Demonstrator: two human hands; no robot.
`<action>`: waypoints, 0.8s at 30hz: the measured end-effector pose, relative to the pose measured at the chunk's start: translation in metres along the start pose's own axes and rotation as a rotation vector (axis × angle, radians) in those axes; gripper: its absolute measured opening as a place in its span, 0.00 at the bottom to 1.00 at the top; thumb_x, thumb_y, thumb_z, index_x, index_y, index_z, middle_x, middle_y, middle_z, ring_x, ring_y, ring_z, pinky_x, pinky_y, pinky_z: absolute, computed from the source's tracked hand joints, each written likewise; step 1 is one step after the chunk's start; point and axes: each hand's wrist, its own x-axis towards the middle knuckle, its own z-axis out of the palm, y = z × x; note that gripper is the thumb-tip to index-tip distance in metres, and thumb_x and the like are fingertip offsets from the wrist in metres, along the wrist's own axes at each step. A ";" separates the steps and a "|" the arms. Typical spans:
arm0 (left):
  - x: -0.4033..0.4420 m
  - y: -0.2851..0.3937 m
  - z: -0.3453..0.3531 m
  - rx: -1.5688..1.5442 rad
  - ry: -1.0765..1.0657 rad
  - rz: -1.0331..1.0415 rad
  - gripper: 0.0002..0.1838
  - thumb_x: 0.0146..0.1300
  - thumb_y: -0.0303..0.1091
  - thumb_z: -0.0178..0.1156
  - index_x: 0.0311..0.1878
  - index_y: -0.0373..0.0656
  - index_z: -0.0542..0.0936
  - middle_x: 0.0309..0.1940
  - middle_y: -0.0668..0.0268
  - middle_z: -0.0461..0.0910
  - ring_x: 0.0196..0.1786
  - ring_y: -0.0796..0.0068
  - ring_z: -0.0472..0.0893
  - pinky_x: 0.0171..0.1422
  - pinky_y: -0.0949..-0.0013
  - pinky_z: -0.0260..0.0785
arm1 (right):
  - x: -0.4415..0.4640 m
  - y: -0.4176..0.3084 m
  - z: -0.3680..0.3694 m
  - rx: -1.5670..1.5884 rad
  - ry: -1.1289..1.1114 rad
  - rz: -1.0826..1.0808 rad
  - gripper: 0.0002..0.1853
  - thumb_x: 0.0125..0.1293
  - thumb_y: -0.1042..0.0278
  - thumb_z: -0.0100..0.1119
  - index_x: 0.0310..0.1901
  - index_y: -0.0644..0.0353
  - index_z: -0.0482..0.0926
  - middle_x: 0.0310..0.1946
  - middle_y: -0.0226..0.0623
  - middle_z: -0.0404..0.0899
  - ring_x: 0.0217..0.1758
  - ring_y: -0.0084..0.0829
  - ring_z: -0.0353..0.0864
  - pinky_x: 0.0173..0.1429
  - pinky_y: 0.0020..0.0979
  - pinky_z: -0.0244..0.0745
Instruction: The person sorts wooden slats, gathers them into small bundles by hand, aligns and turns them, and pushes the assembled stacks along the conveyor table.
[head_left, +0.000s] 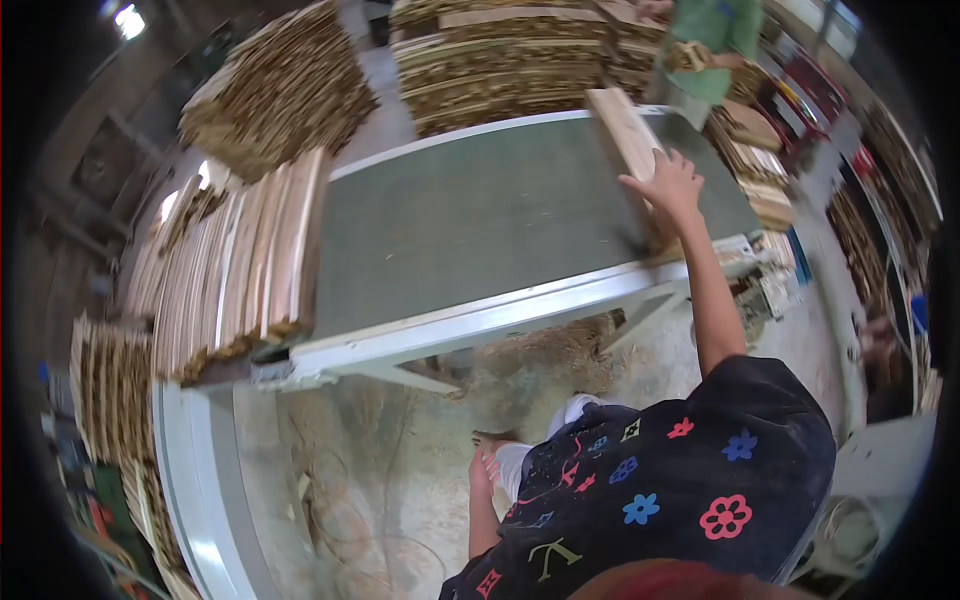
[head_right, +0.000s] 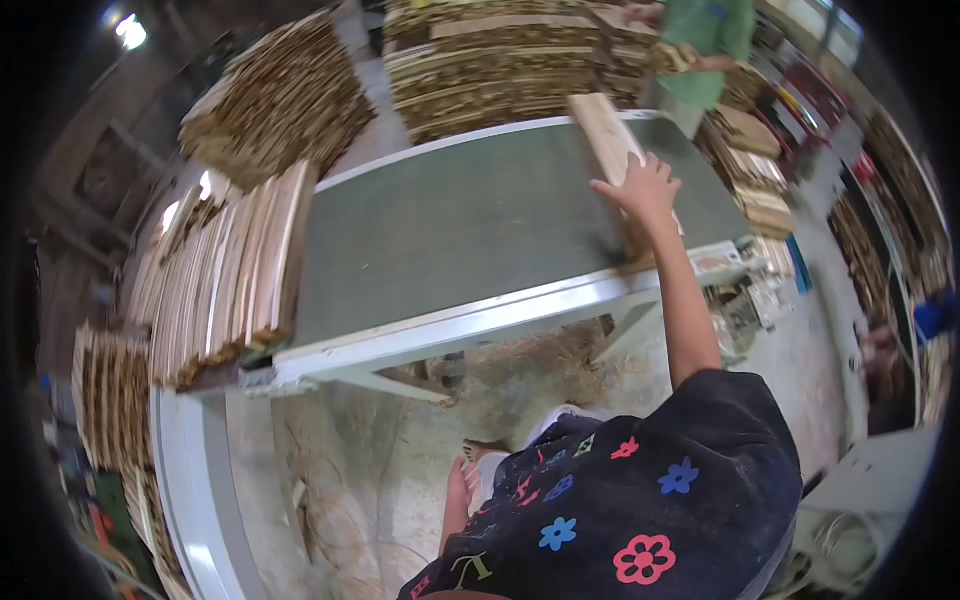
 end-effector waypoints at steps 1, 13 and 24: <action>0.010 0.017 0.015 0.113 -0.037 -0.012 0.40 0.70 0.64 0.50 0.75 0.46 0.61 0.65 0.59 0.74 0.65 0.62 0.74 0.66 0.52 0.64 | 0.023 0.022 0.012 0.143 -0.163 0.060 0.54 0.47 0.24 0.66 0.68 0.60 0.71 0.65 0.57 0.72 0.71 0.50 0.69 0.68 0.57 0.67; -0.101 0.142 0.314 0.154 -0.900 0.328 0.44 0.74 0.66 0.41 0.75 0.33 0.60 0.72 0.51 0.67 0.73 0.58 0.69 0.76 0.54 0.59 | 0.030 0.017 0.055 0.275 -0.236 0.099 0.54 0.51 0.45 0.71 0.75 0.61 0.56 0.67 0.56 0.64 0.68 0.60 0.67 0.67 0.56 0.63; -0.187 0.106 0.378 -0.639 -1.129 -0.012 0.42 0.69 0.68 0.49 0.74 0.44 0.64 0.68 0.55 0.72 0.68 0.56 0.74 0.73 0.50 0.67 | -0.200 0.094 -0.029 0.911 -0.300 -0.175 0.47 0.61 0.49 0.68 0.74 0.66 0.57 0.62 0.57 0.70 0.59 0.48 0.75 0.63 0.44 0.72</action>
